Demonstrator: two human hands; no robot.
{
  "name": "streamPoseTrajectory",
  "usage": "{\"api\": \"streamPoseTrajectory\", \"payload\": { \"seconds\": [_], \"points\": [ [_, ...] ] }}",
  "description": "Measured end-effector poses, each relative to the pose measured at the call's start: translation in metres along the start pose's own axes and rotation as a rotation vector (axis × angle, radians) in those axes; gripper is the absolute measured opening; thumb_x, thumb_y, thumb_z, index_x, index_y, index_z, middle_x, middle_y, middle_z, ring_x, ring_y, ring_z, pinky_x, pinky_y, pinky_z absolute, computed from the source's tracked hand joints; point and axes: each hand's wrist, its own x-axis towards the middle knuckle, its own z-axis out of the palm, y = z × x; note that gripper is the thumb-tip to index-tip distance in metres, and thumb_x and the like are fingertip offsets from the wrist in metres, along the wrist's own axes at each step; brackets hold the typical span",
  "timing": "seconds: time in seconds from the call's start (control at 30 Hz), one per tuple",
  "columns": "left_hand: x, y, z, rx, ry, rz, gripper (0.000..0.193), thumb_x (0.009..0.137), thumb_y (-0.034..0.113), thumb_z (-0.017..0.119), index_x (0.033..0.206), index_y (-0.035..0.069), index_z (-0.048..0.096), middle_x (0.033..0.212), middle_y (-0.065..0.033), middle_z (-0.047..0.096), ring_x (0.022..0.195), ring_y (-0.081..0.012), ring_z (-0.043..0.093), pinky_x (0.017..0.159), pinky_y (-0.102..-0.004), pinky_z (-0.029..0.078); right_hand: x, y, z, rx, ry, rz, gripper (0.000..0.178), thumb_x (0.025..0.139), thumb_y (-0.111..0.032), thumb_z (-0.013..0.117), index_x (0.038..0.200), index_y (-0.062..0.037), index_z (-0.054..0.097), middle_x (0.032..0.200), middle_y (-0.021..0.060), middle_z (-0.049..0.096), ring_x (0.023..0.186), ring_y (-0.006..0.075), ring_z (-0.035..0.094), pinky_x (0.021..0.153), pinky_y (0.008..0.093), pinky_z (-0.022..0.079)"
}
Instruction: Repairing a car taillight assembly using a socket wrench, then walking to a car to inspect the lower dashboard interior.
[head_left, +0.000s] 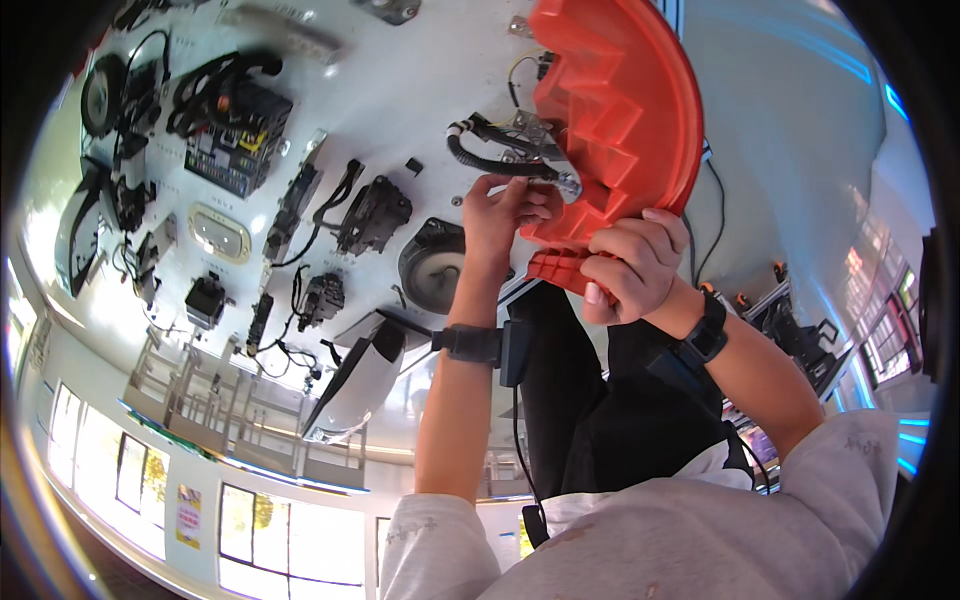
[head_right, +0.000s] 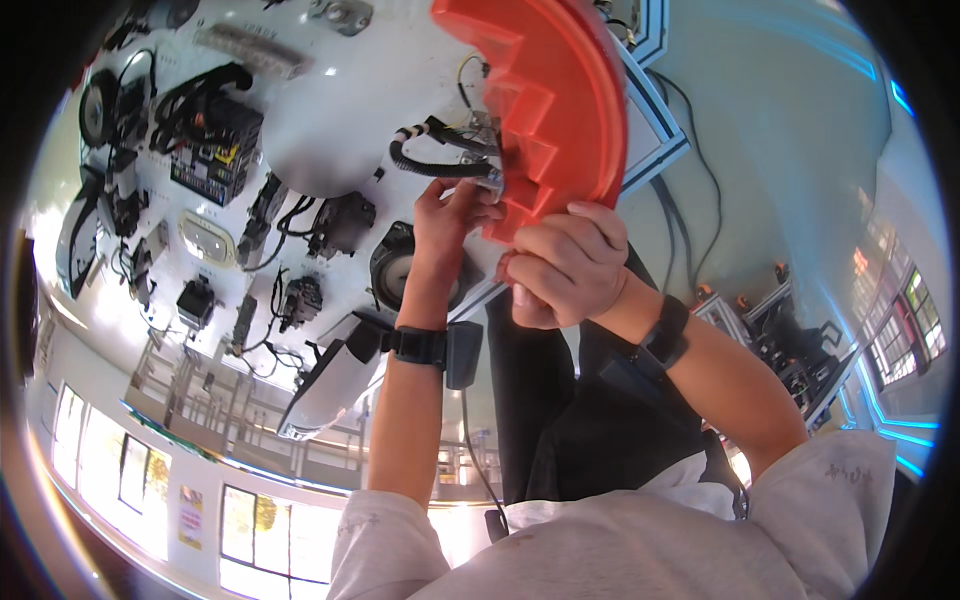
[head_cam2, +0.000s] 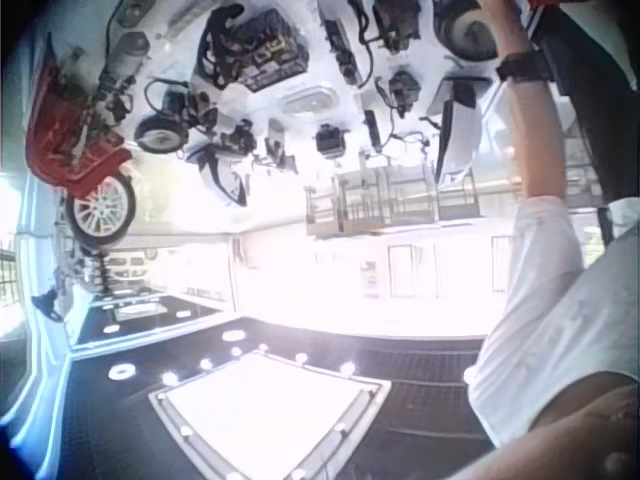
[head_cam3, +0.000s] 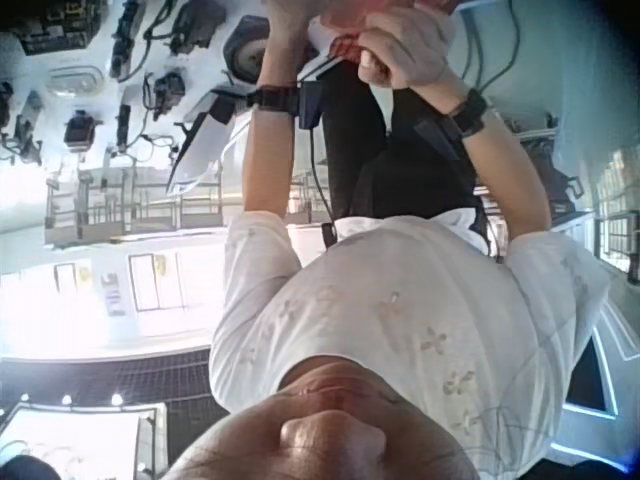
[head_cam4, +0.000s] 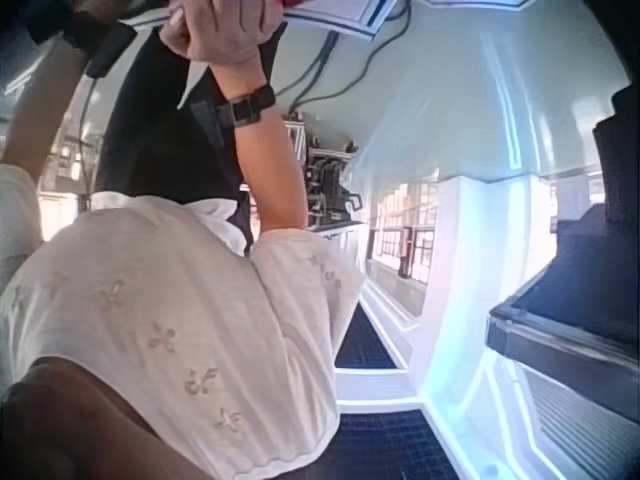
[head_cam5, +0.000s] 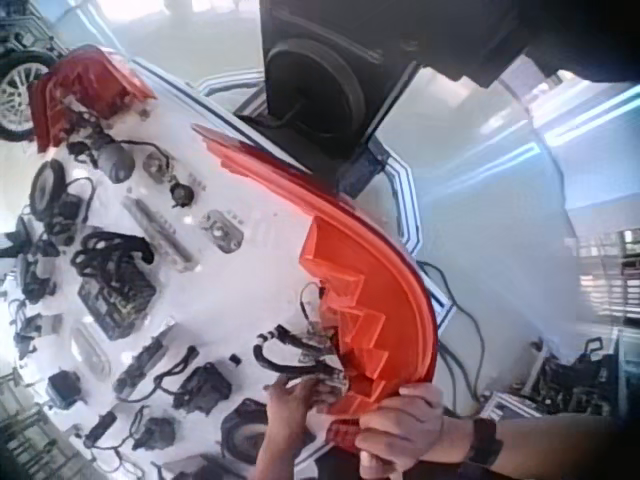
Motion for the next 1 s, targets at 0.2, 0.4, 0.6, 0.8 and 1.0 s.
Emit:
{"api": "streamPoseTrajectory", "payload": {
  "seconds": [0.2,0.4,0.6,0.8,1.0],
  "points": [
    [-0.003,-0.006,-0.002,-0.128,0.062,0.034,0.028,0.09,0.018,0.064,0.101,-0.005,0.052,0.07,-0.0112,0.064,0.055,-0.0168,0.062,0.049,-0.0256,0.05,0.033,-0.015,-0.017,0.013,-0.234,0.035,0.011,0.071,-0.014,0.057,0.081,-0.0124,0.059,0.083,0.0012,0.061,0.072,0.0168,0.056,0.086,0.0361,0.039],
    [-0.005,-0.017,0.0,-0.238,0.105,0.071,0.022,0.09,0.015,0.063,0.1,-0.003,0.055,0.066,-0.0072,0.062,0.051,-0.0125,0.057,0.048,-0.024,0.043,0.089,-0.014,-0.015,0.202,-0.44,0.213,0.021,0.071,0.002,0.06,0.091,-0.0041,0.059,0.091,0.0094,0.059,0.077,0.0264,0.06,0.07,0.0369,0.047],
    [0.001,-0.036,-0.007,-0.325,0.084,0.144,0.022,0.091,0.015,0.062,0.103,-0.002,0.059,0.07,-0.005,0.062,0.055,-0.0107,0.057,0.049,-0.0219,0.043,0.102,-0.033,0.006,-0.078,-0.593,-0.045,0.018,0.072,-0.003,0.063,0.09,-0.0047,0.061,0.089,0.0075,0.06,0.088,0.0243,0.059,0.081,0.037,0.043],
    [-0.002,-0.04,-0.006,-0.352,0.107,0.217,0.018,0.094,0.011,0.055,0.102,-0.003,0.062,0.065,-0.0038,0.06,0.05,-0.0102,0.054,0.05,-0.0245,0.043,0.111,-0.031,0.015,-0.449,-0.83,-0.165,0.012,0.073,-0.008,0.064,0.085,-0.0072,0.067,0.083,0.0048,0.06,0.084,0.021,0.056,0.081,0.034,0.037],
    [0.0,-0.05,-0.005,-0.4,0.072,0.263,0.018,0.094,0.008,0.052,0.105,-0.003,0.06,0.067,-0.0036,0.059,0.051,-0.0098,0.053,0.05,-0.0244,0.043,0.117,-0.039,0.029,-0.332,-0.926,-0.165,0.007,0.077,-0.01,0.064,0.082,-0.0071,0.069,0.079,0.0051,0.062,0.082,0.0212,0.057,0.079,0.0337,0.038]
  ]
}}
